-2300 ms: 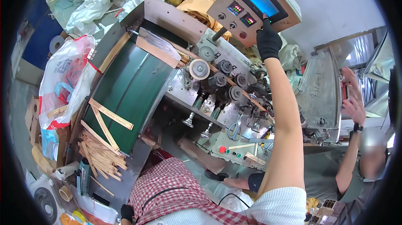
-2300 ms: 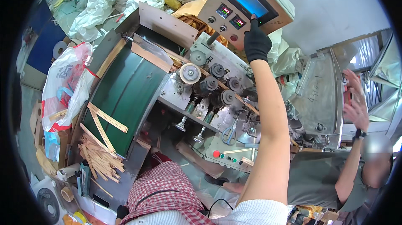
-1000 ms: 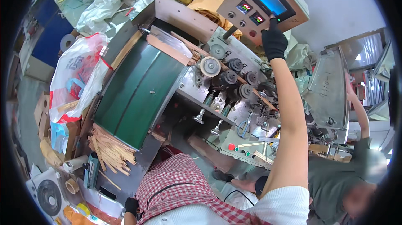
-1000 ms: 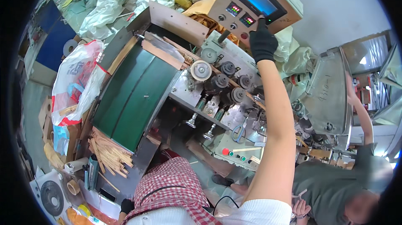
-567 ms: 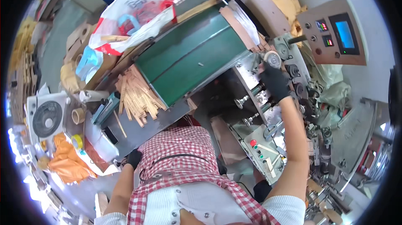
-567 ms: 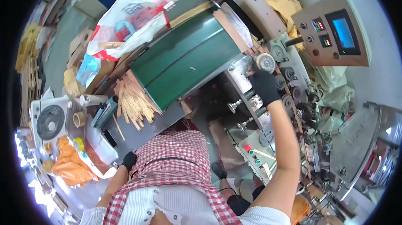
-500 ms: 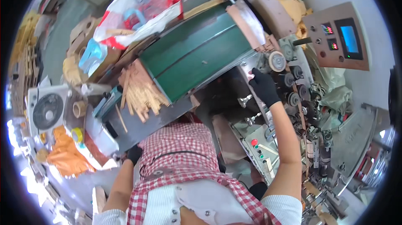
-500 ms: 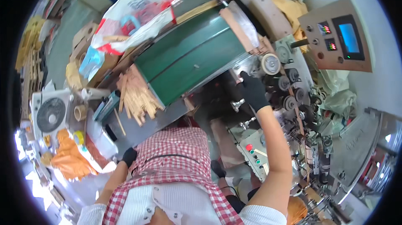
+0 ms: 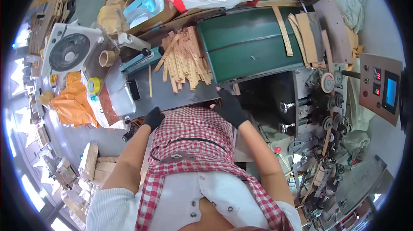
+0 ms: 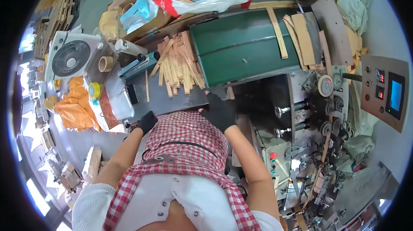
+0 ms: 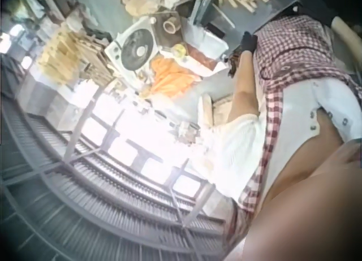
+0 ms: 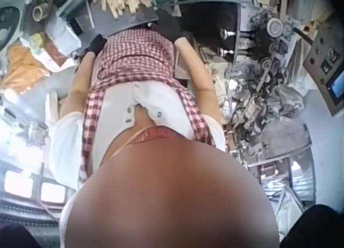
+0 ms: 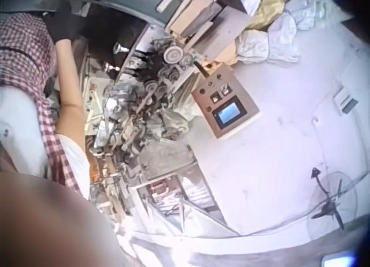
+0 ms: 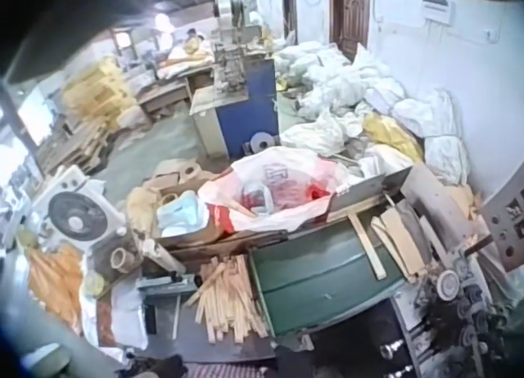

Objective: Bundling and packaging thin wooden sticks into plastic bags using a heat sealer.

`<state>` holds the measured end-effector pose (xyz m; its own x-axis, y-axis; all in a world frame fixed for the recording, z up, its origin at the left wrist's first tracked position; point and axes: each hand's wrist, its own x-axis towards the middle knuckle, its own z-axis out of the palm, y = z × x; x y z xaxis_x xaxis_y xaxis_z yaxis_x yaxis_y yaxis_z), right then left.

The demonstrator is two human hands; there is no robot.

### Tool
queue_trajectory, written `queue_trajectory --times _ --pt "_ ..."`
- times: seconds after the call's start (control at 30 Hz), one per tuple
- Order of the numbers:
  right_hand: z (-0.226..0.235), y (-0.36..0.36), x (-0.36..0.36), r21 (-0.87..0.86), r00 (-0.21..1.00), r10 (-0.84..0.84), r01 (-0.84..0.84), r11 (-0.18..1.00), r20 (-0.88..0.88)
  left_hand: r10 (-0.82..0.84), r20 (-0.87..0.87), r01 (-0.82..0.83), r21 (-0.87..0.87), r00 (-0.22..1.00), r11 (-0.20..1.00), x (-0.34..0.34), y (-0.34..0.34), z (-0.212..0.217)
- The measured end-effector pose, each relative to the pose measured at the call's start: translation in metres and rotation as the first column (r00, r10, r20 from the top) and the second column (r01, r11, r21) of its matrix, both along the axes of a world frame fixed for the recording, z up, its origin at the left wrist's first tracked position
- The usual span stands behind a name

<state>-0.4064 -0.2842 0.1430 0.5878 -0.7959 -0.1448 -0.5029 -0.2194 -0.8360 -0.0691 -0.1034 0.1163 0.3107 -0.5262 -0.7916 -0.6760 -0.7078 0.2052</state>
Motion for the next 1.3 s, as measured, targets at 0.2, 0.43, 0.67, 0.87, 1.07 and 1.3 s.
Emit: queue_trajectory --times 0.2,0.43,0.67,0.87,1.07,1.3 --pt "-0.077 -0.014 0.123 0.023 0.978 -0.032 0.037 0.999 -0.204 -0.065 0.16 0.111 -0.301 0.985 0.947 0.044 -0.074 -0.064" --pt "-0.216 -0.099 0.166 0.02 0.823 -0.369 0.417 0.908 -0.433 0.091 0.117 -0.042 -0.364 0.989 0.93 0.084 -0.159 -0.167" --pt "-0.245 -0.092 0.209 0.108 0.875 -0.386 0.431 0.896 -0.292 0.178 -0.059 -0.186 -0.436 0.982 0.88 0.077 -0.181 -0.188" --pt "-0.213 -0.035 0.262 0.351 0.899 -0.434 0.423 0.836 -0.049 0.439 -0.835 -0.774 0.024 0.333 0.632 0.056 -0.19 -0.182" --pt "-0.186 0.015 0.223 0.881 0.834 -0.542 0.179 0.438 0.1 0.616 -0.782 -0.644 0.52 -0.096 0.561 0.036 -0.12 -0.179" --pt "-0.082 0.014 0.23 0.841 0.805 -0.577 0.211 0.498 0.14 0.452 -0.841 -0.765 0.072 0.299 0.64 0.041 -0.128 -0.075"
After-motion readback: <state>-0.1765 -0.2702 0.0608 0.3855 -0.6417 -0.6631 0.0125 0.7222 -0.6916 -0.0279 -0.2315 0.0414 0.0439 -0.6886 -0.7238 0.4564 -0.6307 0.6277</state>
